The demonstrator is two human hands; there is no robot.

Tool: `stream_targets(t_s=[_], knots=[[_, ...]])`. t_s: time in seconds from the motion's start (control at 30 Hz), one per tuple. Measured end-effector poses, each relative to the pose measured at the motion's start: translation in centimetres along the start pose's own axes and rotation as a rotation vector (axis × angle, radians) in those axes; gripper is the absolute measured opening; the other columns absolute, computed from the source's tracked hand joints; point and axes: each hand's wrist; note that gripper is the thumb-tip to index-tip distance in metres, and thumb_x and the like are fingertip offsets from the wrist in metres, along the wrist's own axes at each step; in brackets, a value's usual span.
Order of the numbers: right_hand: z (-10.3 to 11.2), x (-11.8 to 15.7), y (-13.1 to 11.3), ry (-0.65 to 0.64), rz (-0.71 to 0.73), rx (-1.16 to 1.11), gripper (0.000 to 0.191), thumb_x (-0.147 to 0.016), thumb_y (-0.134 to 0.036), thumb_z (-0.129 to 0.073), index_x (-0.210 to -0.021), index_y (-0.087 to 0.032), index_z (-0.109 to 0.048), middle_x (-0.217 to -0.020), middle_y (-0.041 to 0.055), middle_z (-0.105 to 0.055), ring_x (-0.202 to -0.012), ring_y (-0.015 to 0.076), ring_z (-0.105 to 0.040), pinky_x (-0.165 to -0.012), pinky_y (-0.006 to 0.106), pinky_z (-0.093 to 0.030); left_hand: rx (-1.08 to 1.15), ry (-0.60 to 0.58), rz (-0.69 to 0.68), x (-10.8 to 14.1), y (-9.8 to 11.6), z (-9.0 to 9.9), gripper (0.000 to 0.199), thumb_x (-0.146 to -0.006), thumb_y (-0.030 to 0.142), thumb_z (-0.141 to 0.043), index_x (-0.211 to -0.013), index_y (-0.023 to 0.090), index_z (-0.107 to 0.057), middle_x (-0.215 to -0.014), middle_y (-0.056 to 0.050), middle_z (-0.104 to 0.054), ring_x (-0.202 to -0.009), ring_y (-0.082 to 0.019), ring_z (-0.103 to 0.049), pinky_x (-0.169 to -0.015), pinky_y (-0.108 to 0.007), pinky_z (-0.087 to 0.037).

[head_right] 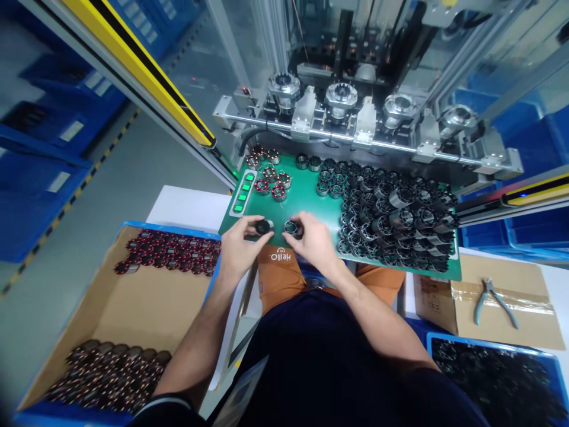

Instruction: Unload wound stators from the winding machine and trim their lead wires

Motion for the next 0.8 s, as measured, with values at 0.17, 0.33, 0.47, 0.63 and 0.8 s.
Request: stream_targets(t_s=[0.17, 0.33, 0.47, 0.63, 0.8], knots=[[1.4, 0.1, -1.9, 0.037, 0.056, -0.077, 0.041, -0.103, -0.044, -0.079, -0.139, -0.026, -0.070, -0.110, 0.0053, -0.085, -0.094, 0.0234, -0.082, -0.091, 0.042, -0.074, -0.010, 0.033, -0.060, -0.3, 1.6, 1.7, 0.029, -0.117, 0.036, -0.075, -0.143, 0.026, -0.076, -0.140, -0.011, -0.080, -0.130, -0.029, -0.079, -0.118, -0.052, -0.069], [1.9, 0.6, -3.3, 0.074, 0.169, -0.054, 0.046, -0.104, -0.040, -0.083, -0.148, -0.027, -0.078, -0.130, 0.0097, -0.087, -0.111, 0.0274, -0.082, -0.107, 0.049, -0.071, 0.013, 0.057, -0.029, -0.6, 2.2, 2.5, 0.035, -0.114, 0.043, -0.080, -0.143, 0.025, -0.073, -0.141, -0.011, -0.084, -0.130, -0.027, -0.083, -0.117, -0.048, -0.071], [0.3, 0.4, -1.5, 0.088, 0.191, -0.045, 0.044, -0.106, -0.042, -0.082, -0.146, -0.023, -0.080, -0.134, 0.0154, -0.087, -0.119, 0.0338, -0.082, -0.109, 0.057, -0.072, -0.015, 0.080, -0.008, -0.6, 0.7, 1.4, 0.042, -0.108, 0.041, -0.088, -0.147, 0.026, -0.080, -0.142, -0.010, -0.087, -0.123, -0.027, -0.086, -0.113, -0.048, -0.073], [-2.1, 0.1, 2.0, 0.090, 0.187, -0.036, 0.033, -0.102, -0.046, -0.085, -0.132, -0.031, -0.085, -0.122, 0.0147, -0.087, -0.113, 0.0414, -0.079, -0.104, 0.073, -0.070, -0.133, 0.145, 0.015, 0.2, -0.9, 0.6, 0.031, -0.099, 0.041, -0.096, -0.128, 0.031, -0.093, -0.114, -0.010, -0.089, -0.117, -0.037, -0.078, -0.111, -0.060, -0.068], [-2.8, 0.1, 1.5, 0.099, 0.238, -0.054, 0.046, -0.084, -0.062, -0.097, -0.121, -0.041, -0.082, -0.102, 0.0056, -0.084, -0.095, 0.0389, -0.080, -0.082, 0.069, -0.073, -0.116, 0.127, 0.017, 1.1, -0.3, 1.1, 0.031, -0.099, 0.044, -0.093, -0.128, 0.031, -0.094, -0.113, -0.009, -0.089, -0.109, -0.034, -0.078, -0.104, -0.054, -0.070]])
Point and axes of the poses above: each hand's wrist, its own x-axis away from the middle knuckle, its own z-axis out of the back of the hand, y = z × x
